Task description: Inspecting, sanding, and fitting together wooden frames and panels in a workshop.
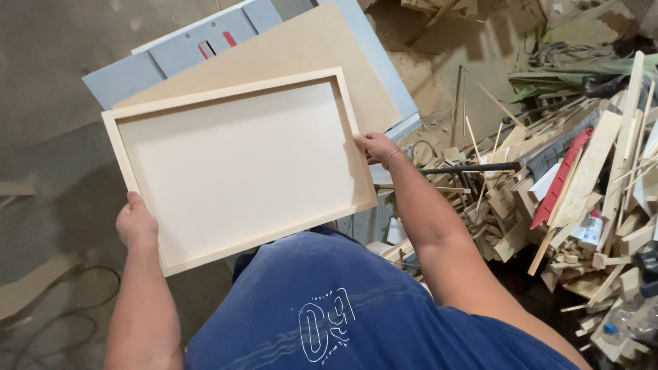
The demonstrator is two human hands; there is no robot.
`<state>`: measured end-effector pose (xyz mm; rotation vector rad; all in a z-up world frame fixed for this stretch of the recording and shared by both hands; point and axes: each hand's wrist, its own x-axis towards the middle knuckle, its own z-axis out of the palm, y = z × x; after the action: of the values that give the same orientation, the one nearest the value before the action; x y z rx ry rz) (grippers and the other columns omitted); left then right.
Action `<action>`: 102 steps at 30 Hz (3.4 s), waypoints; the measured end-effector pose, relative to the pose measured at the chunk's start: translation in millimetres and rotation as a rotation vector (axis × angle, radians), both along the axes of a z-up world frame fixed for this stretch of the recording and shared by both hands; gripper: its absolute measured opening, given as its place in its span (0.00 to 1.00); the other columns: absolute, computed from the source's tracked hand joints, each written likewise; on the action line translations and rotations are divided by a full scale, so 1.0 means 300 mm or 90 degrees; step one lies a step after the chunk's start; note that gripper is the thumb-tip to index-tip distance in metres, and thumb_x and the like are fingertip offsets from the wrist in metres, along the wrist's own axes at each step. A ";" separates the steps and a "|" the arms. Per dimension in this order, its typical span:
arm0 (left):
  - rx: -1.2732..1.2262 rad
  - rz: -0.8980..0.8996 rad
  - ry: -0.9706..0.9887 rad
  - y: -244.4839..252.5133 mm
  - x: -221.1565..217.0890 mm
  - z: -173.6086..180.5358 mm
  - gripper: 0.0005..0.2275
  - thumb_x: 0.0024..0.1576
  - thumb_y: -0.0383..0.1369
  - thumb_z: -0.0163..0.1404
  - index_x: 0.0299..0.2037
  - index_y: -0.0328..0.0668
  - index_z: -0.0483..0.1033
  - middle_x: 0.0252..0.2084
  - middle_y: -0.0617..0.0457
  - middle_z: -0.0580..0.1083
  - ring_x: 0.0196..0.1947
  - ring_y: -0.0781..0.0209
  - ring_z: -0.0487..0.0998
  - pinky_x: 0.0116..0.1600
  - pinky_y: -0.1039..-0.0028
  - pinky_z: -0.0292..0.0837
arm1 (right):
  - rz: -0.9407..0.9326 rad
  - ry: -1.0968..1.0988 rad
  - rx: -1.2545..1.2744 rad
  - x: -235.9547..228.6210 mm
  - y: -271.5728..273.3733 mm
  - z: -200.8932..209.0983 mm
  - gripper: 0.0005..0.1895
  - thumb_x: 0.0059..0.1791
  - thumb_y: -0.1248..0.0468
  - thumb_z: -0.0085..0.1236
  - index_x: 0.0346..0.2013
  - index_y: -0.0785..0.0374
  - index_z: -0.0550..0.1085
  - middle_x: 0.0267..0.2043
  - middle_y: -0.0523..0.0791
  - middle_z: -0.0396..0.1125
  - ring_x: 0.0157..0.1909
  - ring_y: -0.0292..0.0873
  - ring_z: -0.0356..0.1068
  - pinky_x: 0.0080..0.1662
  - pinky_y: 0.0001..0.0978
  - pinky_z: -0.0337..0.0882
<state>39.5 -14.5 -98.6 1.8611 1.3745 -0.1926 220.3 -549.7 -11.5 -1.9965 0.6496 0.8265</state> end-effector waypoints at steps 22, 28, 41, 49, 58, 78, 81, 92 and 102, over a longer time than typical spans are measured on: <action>-0.373 0.250 -0.333 0.135 -0.176 -0.186 0.30 0.63 0.62 0.36 0.63 0.49 0.70 0.61 0.62 0.75 0.60 0.65 0.77 0.61 0.70 0.76 | 0.201 -0.473 0.118 -0.153 0.238 0.548 0.24 0.45 0.54 0.67 0.21 0.54 0.58 0.26 0.36 0.52 0.30 0.34 0.50 0.35 0.28 0.53; -0.343 0.207 -0.469 0.196 -0.294 -0.129 0.33 0.64 0.60 0.37 0.67 0.40 0.64 0.65 0.50 0.71 0.65 0.54 0.72 0.66 0.57 0.71 | 0.274 -0.465 0.164 -0.093 0.161 0.475 0.16 0.46 0.54 0.68 0.25 0.56 0.69 0.30 0.36 0.59 0.32 0.33 0.57 0.38 0.25 0.59; -0.103 0.140 -0.539 0.346 -0.460 0.069 0.24 0.74 0.62 0.34 0.31 0.60 0.57 0.25 0.66 0.57 0.24 0.71 0.58 0.31 0.72 0.54 | 0.405 -0.360 0.062 -0.017 0.034 0.313 0.05 0.46 0.61 0.67 0.33 0.57 0.78 0.34 0.39 0.71 0.37 0.35 0.70 0.41 0.28 0.70; -0.061 0.309 -0.640 0.401 -0.464 -0.090 0.14 0.64 0.55 0.52 0.38 0.62 0.68 0.27 0.73 0.60 0.24 0.82 0.56 0.28 0.85 0.51 | 0.353 -0.323 0.086 0.024 -0.041 0.187 0.06 0.47 0.63 0.66 0.35 0.63 0.80 0.33 0.40 0.74 0.36 0.35 0.69 0.40 0.30 0.68; -0.082 0.143 -0.854 0.372 -0.443 -0.157 0.14 0.63 0.46 0.55 0.58 0.68 0.77 0.28 0.75 0.62 0.29 0.80 0.55 0.41 0.82 0.53 | 0.304 -0.258 -0.092 0.010 -0.021 0.313 0.14 0.49 0.58 0.64 0.42 0.65 0.83 0.42 0.47 0.79 0.45 0.45 0.74 0.48 0.39 0.70; 0.613 -0.914 0.288 0.624 -0.595 0.592 0.46 0.35 0.65 0.55 0.68 0.96 0.47 0.63 0.63 0.72 0.66 0.59 0.77 0.69 0.80 0.73 | 0.346 -0.376 0.014 0.014 -0.165 0.420 0.22 0.43 0.55 0.68 0.50 0.58 0.78 0.50 0.45 0.74 0.53 0.46 0.72 0.55 0.42 0.75; 0.195 -0.603 0.312 0.664 -0.554 0.519 0.37 0.47 0.54 0.46 0.72 0.94 0.52 0.61 0.36 0.76 0.60 0.36 0.82 0.67 0.65 0.73 | 0.384 -0.442 -0.010 0.006 -0.167 0.451 0.10 0.46 0.57 0.68 0.40 0.53 0.84 0.42 0.39 0.79 0.47 0.40 0.76 0.53 0.36 0.75; 0.628 -1.227 -0.431 0.415 -0.126 0.957 0.14 0.62 0.38 0.41 0.30 0.40 0.73 0.34 0.45 0.67 0.40 0.42 0.70 0.58 0.50 0.70 | 0.497 -0.983 0.030 0.063 -0.088 0.600 0.16 0.58 0.59 0.58 0.53 0.70 0.73 0.53 0.58 0.68 0.54 0.55 0.70 0.53 0.45 0.70; 0.097 -0.258 -0.790 0.218 -0.204 0.836 0.14 0.86 0.21 0.45 0.44 0.33 0.60 0.43 0.52 0.57 0.46 0.58 0.63 0.54 0.64 0.62 | 0.457 -1.145 -0.166 0.089 -0.080 0.633 0.18 0.53 0.76 0.66 0.50 0.66 0.66 0.52 0.56 0.67 0.52 0.58 0.72 0.44 0.50 0.72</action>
<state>-21.7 51.0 152.1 1.7810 0.1578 0.7700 247.0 -573.7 178.5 -2.2515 -1.0567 -0.8802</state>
